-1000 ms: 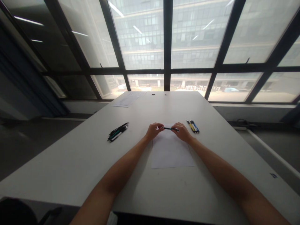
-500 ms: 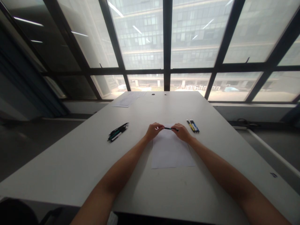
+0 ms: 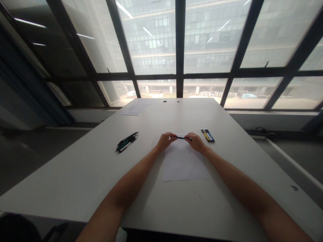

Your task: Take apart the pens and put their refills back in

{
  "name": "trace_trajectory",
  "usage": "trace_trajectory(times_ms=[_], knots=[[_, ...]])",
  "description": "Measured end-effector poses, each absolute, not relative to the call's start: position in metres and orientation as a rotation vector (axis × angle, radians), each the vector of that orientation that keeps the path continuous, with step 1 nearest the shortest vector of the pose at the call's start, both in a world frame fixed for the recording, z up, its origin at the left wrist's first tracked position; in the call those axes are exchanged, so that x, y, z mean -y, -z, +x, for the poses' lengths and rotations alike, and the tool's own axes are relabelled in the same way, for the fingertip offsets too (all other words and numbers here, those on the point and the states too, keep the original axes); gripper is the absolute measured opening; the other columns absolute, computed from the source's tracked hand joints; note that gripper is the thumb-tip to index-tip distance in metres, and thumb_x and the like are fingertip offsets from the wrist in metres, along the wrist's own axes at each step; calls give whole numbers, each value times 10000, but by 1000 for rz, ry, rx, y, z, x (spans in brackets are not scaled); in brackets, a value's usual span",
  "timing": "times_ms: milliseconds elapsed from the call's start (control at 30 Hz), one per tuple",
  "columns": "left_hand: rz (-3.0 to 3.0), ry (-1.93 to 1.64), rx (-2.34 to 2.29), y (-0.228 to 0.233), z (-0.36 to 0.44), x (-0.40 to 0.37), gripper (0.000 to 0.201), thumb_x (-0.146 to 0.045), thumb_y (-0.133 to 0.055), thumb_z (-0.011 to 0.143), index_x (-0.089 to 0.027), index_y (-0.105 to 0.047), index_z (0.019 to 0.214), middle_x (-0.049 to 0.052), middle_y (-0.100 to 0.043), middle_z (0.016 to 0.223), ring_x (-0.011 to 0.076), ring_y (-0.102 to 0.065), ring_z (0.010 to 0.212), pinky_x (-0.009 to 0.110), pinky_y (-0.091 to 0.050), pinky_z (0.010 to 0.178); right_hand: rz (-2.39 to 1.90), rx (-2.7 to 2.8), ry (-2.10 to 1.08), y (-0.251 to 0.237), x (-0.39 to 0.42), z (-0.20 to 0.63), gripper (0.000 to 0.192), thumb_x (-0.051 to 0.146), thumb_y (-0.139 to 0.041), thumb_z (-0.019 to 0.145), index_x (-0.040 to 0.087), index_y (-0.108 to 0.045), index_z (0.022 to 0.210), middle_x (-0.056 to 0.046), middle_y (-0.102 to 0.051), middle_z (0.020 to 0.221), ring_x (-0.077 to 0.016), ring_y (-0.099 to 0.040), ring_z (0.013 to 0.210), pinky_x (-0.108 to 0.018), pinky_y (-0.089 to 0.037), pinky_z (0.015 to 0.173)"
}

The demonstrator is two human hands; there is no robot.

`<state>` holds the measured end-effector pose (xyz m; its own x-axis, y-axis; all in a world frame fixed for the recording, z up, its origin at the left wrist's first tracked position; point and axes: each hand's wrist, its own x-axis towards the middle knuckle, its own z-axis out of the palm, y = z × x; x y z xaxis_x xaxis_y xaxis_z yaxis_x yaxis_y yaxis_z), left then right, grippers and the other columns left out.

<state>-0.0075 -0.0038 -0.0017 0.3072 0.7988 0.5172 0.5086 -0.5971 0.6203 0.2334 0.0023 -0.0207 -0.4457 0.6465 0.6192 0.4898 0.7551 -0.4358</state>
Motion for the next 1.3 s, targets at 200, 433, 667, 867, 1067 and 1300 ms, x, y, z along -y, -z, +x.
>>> trace_trajectory(times_ms=[200,433,667,867,1067,1300], knots=[[2228,-1200,-1103,1,-9,4,224,-334,-715,808,-205,-762,984,46,-698,795,135,-573,697,262,-458,659,-891,2119,-218,20,-2,233,114,196,-584,910,203,-698,910,-62,-686,871,-198,-602,853,-316,-454,801],[2223,-1222,-1087,1,-8,6,196,-330,-656,857,-209,-761,971,60,-713,853,146,-599,759,263,-461,671,-887,2137,-231,19,-1,233,121,203,-575,917,205,-696,910,-61,-690,870,-198,-606,854,-314,-455,801],[2158,-1257,-1159,2,-9,4,192,-300,-723,778,-197,-725,939,35,-720,871,145,-624,765,263,-468,667,-890,2143,-249,19,0,233,137,225,-565,921,210,-702,918,-59,-692,867,-196,-612,844,-312,-460,795],[2210,-1225,-1152,2,-9,5,133,-300,-715,778,-189,-725,851,28,-710,817,144,-611,758,260,-455,661,-864,2173,-371,21,0,233,237,172,-470,942,207,-693,1015,-47,-692,893,-173,-629,827,-283,-469,782],[2206,-1183,-1159,1,-9,5,157,-322,-702,785,-184,-729,854,34,-719,812,147,-619,742,264,-458,658,-849,2145,-436,21,1,231,249,195,-455,942,208,-668,1070,-38,-693,866,-168,-638,817,-285,-476,787],[2197,-1190,-1139,2,-9,5,152,-313,-716,774,-182,-732,850,30,-719,799,139,-617,726,258,-453,650,-958,2127,-358,19,3,233,150,229,-653,821,227,-628,969,4,-676,778,-146,-585,669,-250,-439,655]])
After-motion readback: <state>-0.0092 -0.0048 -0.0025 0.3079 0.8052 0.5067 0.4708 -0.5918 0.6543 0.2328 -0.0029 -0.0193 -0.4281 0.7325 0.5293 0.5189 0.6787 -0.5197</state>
